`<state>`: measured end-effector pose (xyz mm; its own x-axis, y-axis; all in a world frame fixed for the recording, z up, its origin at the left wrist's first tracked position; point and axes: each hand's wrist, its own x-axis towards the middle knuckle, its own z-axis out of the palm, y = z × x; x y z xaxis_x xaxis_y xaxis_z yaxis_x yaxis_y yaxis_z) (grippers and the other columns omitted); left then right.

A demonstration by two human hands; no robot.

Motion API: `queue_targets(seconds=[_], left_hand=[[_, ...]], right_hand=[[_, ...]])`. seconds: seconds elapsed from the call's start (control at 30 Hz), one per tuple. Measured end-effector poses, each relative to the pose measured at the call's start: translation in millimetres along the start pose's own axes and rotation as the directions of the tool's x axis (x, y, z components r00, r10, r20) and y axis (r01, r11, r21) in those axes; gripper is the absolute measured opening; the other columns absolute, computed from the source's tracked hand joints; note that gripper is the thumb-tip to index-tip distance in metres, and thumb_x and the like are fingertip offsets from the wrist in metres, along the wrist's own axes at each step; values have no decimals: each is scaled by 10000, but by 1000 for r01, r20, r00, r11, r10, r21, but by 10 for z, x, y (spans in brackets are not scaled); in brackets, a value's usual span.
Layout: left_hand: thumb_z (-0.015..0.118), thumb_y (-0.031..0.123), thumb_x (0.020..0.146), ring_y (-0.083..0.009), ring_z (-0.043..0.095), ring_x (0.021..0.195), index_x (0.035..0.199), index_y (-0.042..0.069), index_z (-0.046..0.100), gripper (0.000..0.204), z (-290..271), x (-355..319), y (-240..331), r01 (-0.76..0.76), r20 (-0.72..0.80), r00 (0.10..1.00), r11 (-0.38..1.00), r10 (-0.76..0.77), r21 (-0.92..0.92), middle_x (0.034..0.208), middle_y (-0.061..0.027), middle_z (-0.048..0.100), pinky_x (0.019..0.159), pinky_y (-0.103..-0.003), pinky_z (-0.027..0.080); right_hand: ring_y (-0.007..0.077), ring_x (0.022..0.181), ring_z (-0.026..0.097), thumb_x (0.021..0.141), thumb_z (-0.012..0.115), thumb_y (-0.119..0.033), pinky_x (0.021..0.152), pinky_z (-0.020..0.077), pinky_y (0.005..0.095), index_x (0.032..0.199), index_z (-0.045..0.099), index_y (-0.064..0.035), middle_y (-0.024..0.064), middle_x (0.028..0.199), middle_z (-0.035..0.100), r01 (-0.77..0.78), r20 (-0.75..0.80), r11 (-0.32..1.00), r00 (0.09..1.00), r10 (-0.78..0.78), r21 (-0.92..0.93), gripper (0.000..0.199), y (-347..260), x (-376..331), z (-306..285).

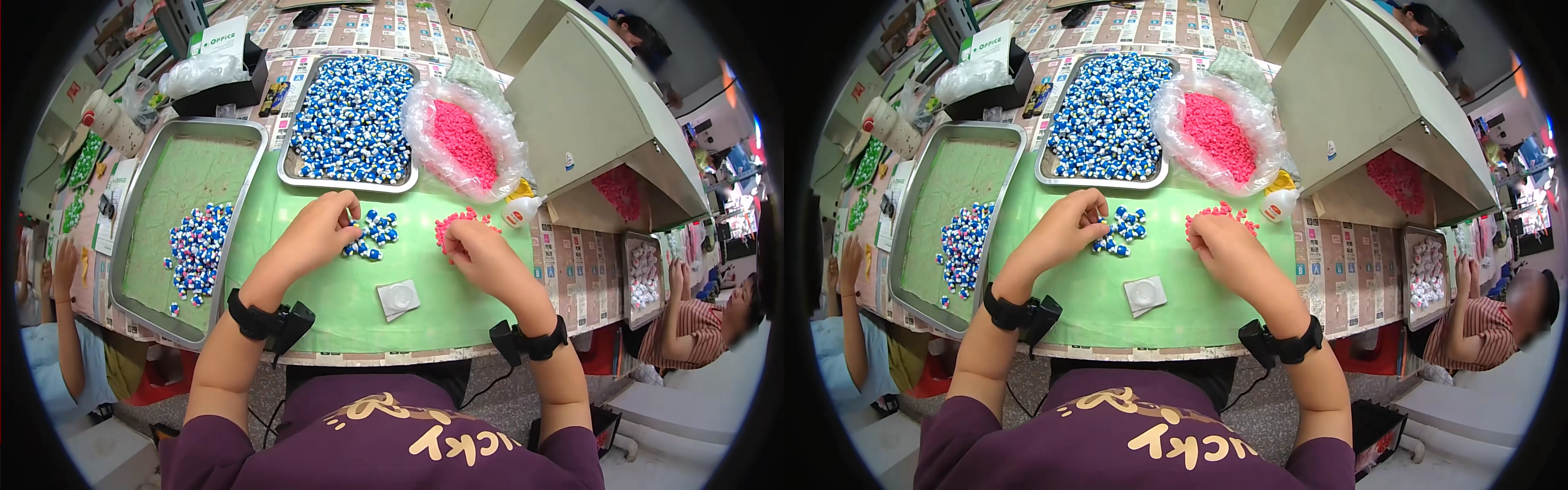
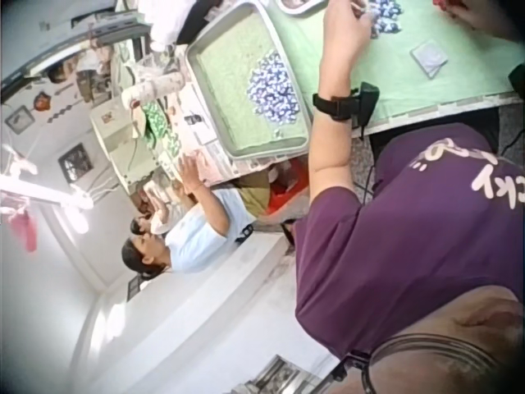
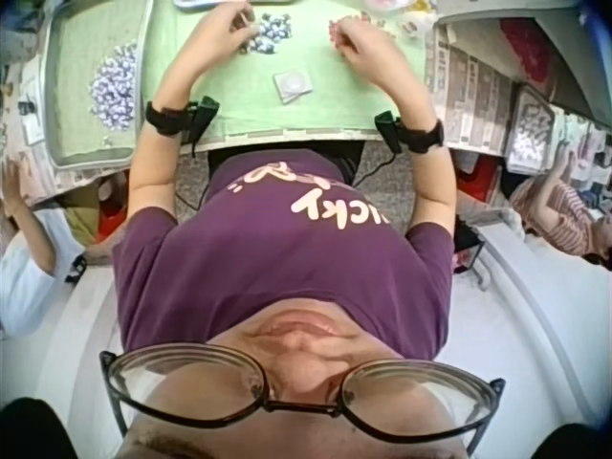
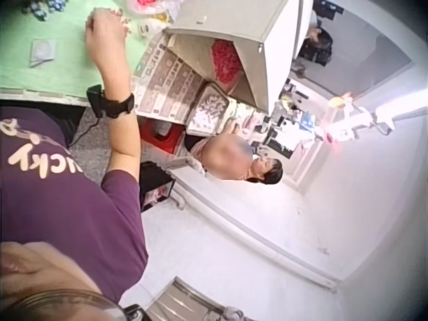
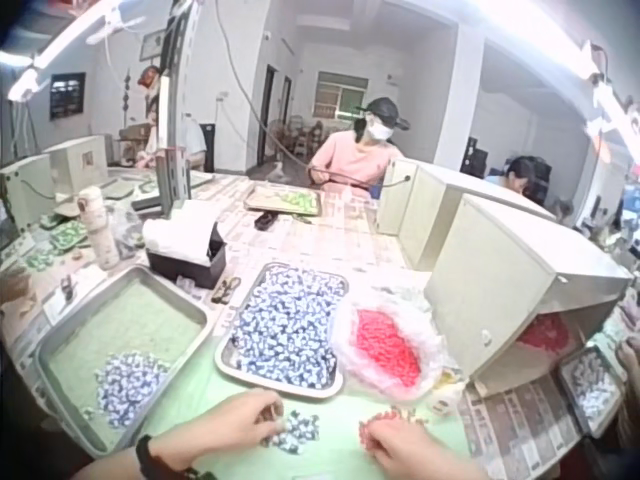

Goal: The person repeatedly picks a blue-and-white capsule and a pink bead from trays on a green work surface, inserts the bead into the capsule, and places the assembled unit into a metal tray. The process continues with multiple units throughout the clip.

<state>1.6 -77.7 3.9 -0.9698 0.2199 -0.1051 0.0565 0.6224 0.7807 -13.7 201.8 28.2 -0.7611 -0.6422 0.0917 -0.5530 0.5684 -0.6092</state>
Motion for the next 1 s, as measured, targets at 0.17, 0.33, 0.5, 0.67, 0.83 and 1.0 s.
queue_targets(seconds=[0.17, 0.33, 0.5, 0.67, 0.83, 1.0], left_hand=[[719, 60, 787, -206, 571, 752, 953, 9, 632, 194, 8, -97, 21, -30, -24, 999, 1000, 31, 8, 859, -93, 569, 688, -324, 482], [733, 72, 780, -214, 578, 789, 936, 13, 649, 187, -28, -124, -13, -63, -22, 998, 995, 65, 83, 875, -98, 567, 710, -330, 482], [747, 91, 770, -209, 587, 759, 883, -9, 617, 198, -46, -108, 7, -21, -19, 1000, 991, 23, 131, 865, -99, 569, 687, -327, 487], [741, 85, 770, -188, 601, 750, 836, -17, 585, 197, -51, -116, 25, -35, -3, 999, 997, 36, 65, 850, -97, 589, 647, -315, 493], [712, 51, 792, -151, 603, 776, 900, -8, 622, 152, -79, -186, 104, -83, -148, 987, 992, 68, -96, 893, -65, 602, 642, -303, 496], [628, 0, 869, -131, 613, 841, 1027, 9, 679, 166, -117, -384, 410, -216, -98, 976, 855, 193, -471, 973, -51, 601, 685, -263, 530]], right_hand=[[338, 765, 577, 788, 556, 7, 674, 450, 434, 811, 514, -28, 131, 752, 578, 95, 2, 981, 995, -96, -167, 60, 59, -5, 120], [330, 772, 565, 783, 603, 15, 680, 452, 411, 822, 502, -17, 131, 780, 561, 123, -14, 963, 991, -130, -238, 113, 22, -38, 132], [327, 769, 574, 785, 545, 5, 680, 450, 419, 822, 505, -34, 122, 768, 569, 158, -7, 977, 987, -161, -144, 67, 28, -26, 159], [305, 771, 579, 760, 613, 49, 679, 464, 385, 835, 509, -15, 128, 801, 559, 112, 20, 988, 994, -110, -107, 143, -35, -19, 135], [230, 742, 590, 727, 599, 102, 681, 491, 323, 836, 511, -12, 100, 804, 554, 37, -126, 979, 992, -12, 201, 181, -151, -17, 23], [150, 852, 619, 774, 606, 112, 740, 508, 277, 867, 548, -3, 64, 892, 605, 86, -214, 821, 976, 44, 564, 159, -381, 17, -97]])
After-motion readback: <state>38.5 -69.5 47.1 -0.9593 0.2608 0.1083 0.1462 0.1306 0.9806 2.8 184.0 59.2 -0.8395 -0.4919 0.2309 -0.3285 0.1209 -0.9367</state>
